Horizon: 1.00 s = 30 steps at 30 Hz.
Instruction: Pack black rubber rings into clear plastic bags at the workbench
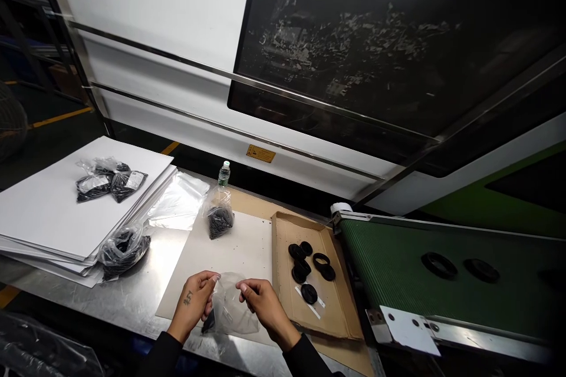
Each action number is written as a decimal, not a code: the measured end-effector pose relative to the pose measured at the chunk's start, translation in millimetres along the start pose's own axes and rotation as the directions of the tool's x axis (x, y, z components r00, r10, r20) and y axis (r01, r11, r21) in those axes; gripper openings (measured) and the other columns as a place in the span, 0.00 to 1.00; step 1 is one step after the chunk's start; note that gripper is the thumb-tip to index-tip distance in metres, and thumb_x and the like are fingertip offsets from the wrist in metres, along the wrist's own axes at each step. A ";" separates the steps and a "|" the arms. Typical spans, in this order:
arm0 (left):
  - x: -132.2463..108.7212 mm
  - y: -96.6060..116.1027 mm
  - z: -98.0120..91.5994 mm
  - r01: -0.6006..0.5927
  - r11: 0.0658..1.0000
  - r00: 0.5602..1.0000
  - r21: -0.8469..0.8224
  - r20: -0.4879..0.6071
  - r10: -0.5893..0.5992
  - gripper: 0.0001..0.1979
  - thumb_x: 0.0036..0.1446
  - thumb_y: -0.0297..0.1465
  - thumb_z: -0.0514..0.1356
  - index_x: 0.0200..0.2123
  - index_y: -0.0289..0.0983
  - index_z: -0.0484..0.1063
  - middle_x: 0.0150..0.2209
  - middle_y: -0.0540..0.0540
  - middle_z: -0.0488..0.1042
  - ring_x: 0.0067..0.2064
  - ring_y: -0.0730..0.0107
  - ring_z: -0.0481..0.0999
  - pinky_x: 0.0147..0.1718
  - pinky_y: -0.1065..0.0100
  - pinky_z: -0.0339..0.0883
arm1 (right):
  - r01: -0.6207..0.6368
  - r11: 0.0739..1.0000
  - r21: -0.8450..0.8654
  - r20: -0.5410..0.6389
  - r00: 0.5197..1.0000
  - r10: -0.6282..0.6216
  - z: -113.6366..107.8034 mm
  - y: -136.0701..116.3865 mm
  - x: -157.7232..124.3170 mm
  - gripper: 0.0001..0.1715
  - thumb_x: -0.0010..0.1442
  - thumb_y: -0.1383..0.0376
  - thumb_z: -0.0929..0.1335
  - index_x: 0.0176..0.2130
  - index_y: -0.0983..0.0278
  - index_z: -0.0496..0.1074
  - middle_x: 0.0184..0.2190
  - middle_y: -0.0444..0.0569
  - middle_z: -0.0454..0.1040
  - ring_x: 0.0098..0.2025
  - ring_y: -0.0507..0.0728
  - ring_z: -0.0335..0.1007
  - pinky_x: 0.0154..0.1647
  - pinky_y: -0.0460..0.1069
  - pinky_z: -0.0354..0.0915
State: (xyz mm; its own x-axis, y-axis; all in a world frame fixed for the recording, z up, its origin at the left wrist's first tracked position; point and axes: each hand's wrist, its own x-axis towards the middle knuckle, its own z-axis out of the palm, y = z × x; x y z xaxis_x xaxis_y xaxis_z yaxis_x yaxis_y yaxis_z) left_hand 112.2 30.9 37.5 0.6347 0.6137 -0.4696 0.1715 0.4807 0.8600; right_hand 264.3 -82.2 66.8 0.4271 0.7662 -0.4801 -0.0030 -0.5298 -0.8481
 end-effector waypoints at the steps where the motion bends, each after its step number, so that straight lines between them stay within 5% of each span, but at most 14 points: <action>1: -0.2 0.6 0.8 0.001 1.000 1.000 0.004 0.004 -0.001 0.23 0.55 0.47 0.57 0.42 0.33 0.71 0.15 0.60 0.59 0.12 0.78 0.60 0.09 0.75 0.50 | 0.000 1.000 0.010 0.008 1.000 0.000 -0.8 0.9 -0.3 0.20 0.57 0.56 0.65 0.38 0.68 0.76 0.25 0.47 0.71 0.24 0.49 0.53 0.25 0.47 0.51; 12: -1.6 0.3 2.6 -0.003 1.000 1.000 0.009 0.005 0.003 0.21 0.55 0.47 0.57 0.40 0.34 0.69 0.14 0.61 0.58 0.12 0.78 0.59 0.10 0.75 0.50 | -0.094 0.990 0.106 0.139 0.987 0.079 -1.1 15.2 0.8 0.22 0.50 0.60 0.65 0.41 0.71 0.75 0.28 0.50 0.75 0.23 0.48 0.59 0.27 0.48 0.57; 27: -4.0 -1.4 2.0 0.008 1.000 1.000 -0.017 -0.006 -0.008 0.21 0.53 0.47 0.58 0.39 0.34 0.70 0.14 0.61 0.59 0.12 0.79 0.59 0.09 0.76 0.49 | -0.043 0.983 -0.178 0.106 0.992 0.063 5.7 25.9 9.6 0.19 0.50 0.68 0.62 0.41 0.69 0.74 0.22 0.45 0.71 0.22 0.51 0.64 0.23 0.48 0.58; 30: -4.2 -3.2 2.6 0.007 1.000 1.000 -0.015 -0.005 -0.007 0.21 0.53 0.48 0.57 0.39 0.35 0.69 0.14 0.61 0.58 0.12 0.79 0.59 0.09 0.76 0.49 | -0.003 0.974 -0.227 0.085 0.996 0.023 2.9 20.2 4.6 0.20 0.51 0.69 0.63 0.43 0.67 0.74 0.27 0.48 0.76 0.25 0.52 0.66 0.25 0.48 0.59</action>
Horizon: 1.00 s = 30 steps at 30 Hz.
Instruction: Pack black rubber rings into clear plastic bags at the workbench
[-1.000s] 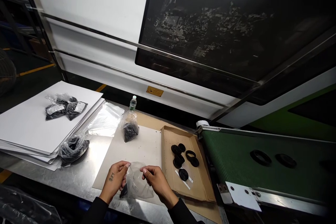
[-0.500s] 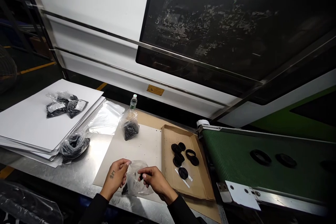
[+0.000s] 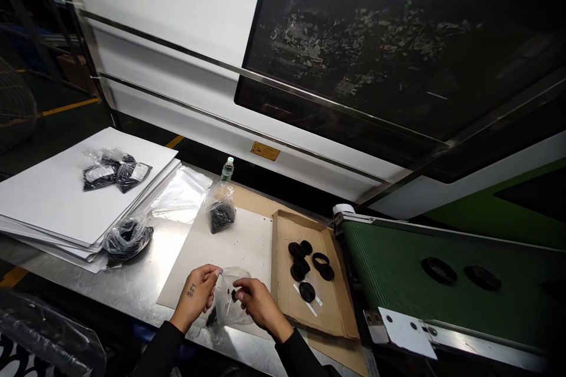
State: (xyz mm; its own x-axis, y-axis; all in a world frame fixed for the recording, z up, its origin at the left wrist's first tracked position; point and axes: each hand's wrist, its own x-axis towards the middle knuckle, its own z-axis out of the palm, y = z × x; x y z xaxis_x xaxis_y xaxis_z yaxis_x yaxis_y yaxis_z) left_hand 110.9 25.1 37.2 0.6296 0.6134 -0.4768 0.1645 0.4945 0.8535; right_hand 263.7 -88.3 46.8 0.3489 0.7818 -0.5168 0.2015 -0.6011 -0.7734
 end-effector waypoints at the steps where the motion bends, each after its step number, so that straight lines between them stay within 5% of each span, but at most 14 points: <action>1: -0.1 -0.5 0.0 -0.001 1.000 1.000 0.002 0.000 0.001 0.21 0.54 0.48 0.57 0.39 0.35 0.69 0.14 0.61 0.58 0.12 0.79 0.59 0.09 0.76 0.49 | 0.008 1.000 -0.011 -0.012 1.000 -0.008 -1.4 -1.8 -2.0 0.20 0.51 0.69 0.63 0.44 0.66 0.74 0.30 0.50 0.77 0.26 0.52 0.66 0.26 0.48 0.60; 5: -1.3 -1.3 -0.4 -0.010 1.000 1.000 0.012 0.003 0.010 0.21 0.55 0.47 0.56 0.39 0.34 0.70 0.14 0.60 0.58 0.12 0.78 0.59 0.09 0.76 0.48 | 0.035 0.999 0.016 -0.065 0.997 -0.033 -6.2 -8.1 -8.8 0.19 0.52 0.68 0.63 0.43 0.66 0.74 0.33 0.51 0.79 0.28 0.53 0.67 0.30 0.49 0.63; 11: -3.7 -1.1 0.6 -0.015 1.000 1.000 0.026 0.006 0.015 0.22 0.54 0.48 0.56 0.39 0.34 0.71 0.13 0.60 0.58 0.12 0.78 0.59 0.09 0.75 0.49 | 0.056 0.950 0.308 -0.057 0.998 -0.041 -4.9 -10.6 -12.2 0.15 0.47 0.66 0.68 0.37 0.67 0.76 0.33 0.54 0.79 0.29 0.55 0.69 0.30 0.51 0.65; 20: -5.2 -4.4 -3.4 0.009 1.000 1.000 0.015 0.027 -0.009 0.25 0.54 0.48 0.57 0.43 0.32 0.70 0.14 0.61 0.58 0.11 0.78 0.58 0.08 0.75 0.46 | 0.021 0.881 0.472 -0.013 1.000 -0.017 0.9 -5.4 -10.0 0.24 0.40 0.70 0.70 0.41 0.65 0.76 0.40 0.54 0.78 0.40 0.58 0.73 0.48 0.56 0.68; 25: -6.6 -6.3 -10.2 0.014 1.000 1.000 0.017 0.019 -0.014 0.24 0.55 0.47 0.56 0.43 0.32 0.70 0.14 0.60 0.58 0.11 0.79 0.58 0.08 0.76 0.48 | 0.060 0.884 0.464 0.022 0.997 -0.079 3.3 0.9 -6.7 0.35 0.38 0.75 0.67 0.48 0.62 0.73 0.53 0.54 0.73 0.53 0.62 0.71 0.56 0.58 0.64; 30: -8.6 -12.6 -21.0 0.034 0.999 0.999 -0.011 -0.011 -0.034 0.24 0.55 0.48 0.56 0.43 0.32 0.70 0.14 0.61 0.58 0.11 0.79 0.58 0.08 0.76 0.47 | 0.100 0.969 0.228 0.014 0.994 -0.106 9.4 -0.5 -4.5 0.32 0.44 0.73 0.65 0.50 0.59 0.72 0.56 0.50 0.71 0.61 0.61 0.63 0.65 0.59 0.54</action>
State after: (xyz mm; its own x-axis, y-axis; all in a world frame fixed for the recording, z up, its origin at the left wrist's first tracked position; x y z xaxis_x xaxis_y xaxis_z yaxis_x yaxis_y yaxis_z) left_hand 87.5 26.6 26.2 0.6151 0.6029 -0.5081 0.1775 0.5220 0.8342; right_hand 253.3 -90.0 46.1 0.3125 0.8432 -0.4374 0.0211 -0.4665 -0.8843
